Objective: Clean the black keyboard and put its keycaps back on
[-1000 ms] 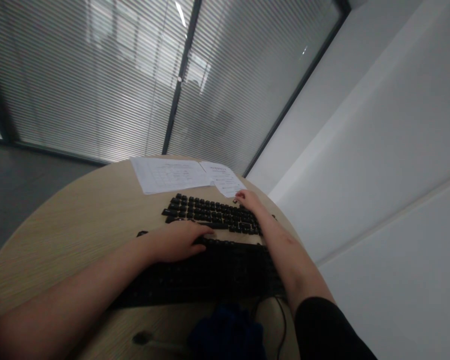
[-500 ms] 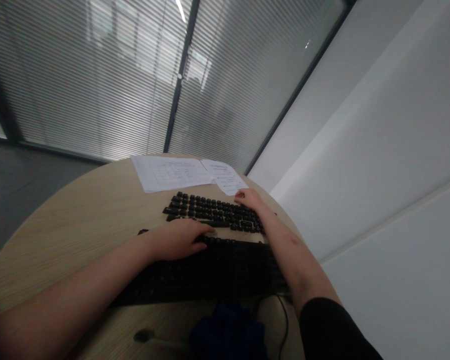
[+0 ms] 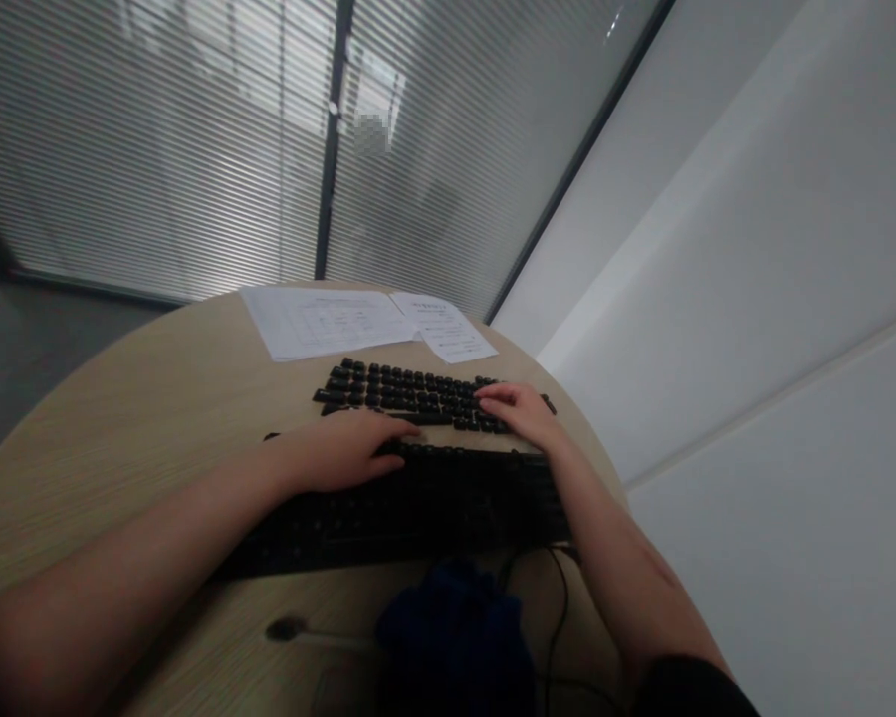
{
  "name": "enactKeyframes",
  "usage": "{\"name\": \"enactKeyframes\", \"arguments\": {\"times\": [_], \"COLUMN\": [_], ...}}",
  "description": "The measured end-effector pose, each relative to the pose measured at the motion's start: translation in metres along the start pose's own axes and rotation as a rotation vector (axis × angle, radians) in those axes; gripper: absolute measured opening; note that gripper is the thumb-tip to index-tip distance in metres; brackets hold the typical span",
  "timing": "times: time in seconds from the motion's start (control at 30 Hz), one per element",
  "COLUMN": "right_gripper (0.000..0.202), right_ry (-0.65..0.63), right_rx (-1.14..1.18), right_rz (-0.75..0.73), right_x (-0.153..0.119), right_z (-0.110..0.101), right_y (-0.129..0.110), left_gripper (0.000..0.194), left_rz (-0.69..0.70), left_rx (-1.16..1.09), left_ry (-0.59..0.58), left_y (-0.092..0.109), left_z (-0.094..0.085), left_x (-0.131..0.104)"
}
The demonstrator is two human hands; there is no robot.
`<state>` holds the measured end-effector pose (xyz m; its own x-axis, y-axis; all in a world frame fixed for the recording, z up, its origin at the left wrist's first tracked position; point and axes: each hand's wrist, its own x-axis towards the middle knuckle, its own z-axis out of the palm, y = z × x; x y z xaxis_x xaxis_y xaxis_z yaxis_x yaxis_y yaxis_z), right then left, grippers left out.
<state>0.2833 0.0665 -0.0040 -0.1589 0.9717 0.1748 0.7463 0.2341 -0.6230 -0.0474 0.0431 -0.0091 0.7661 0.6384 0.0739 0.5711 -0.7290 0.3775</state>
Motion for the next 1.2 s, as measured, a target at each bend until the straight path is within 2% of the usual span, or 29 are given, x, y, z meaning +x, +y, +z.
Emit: {"name": "enactKeyframes", "arguments": {"times": [0.07,0.13,0.47,0.73,1.07,1.2], "right_gripper": [0.035,0.032,0.022,0.028,0.023,0.023], "right_ry": [-0.09,-0.168,-0.317,-0.37,-0.339,-0.356], "right_rx": [0.057,0.056,0.075,-0.026,-0.133,-0.092], "right_rz": [-0.002,-0.005,-0.053,0.015,-0.094,-0.068], "right_x": [-0.026,-0.039,-0.041,-0.041,-0.04,-0.039], "right_z": [0.004,0.007,0.004,0.01,0.013,0.014], "right_y": [-0.005,-0.009,-0.018,-0.028,-0.024,-0.021], "left_gripper": [0.048,0.048,0.052,0.053,0.054,0.054], "left_rz": [-0.016,-0.028,-0.057,-0.049,-0.055,-0.063], "left_rx": [0.01,0.011,-0.018,-0.024,-0.036,-0.031], "left_ry": [-0.014,-0.025,-0.069,-0.048,-0.045,-0.056], "left_y": [0.0,0.0,-0.001,-0.001,0.0,0.001], "left_z": [-0.001,-0.001,-0.007,-0.006,-0.01,-0.011], "left_x": [0.001,0.001,-0.001,-0.002,-0.003,-0.003]}}
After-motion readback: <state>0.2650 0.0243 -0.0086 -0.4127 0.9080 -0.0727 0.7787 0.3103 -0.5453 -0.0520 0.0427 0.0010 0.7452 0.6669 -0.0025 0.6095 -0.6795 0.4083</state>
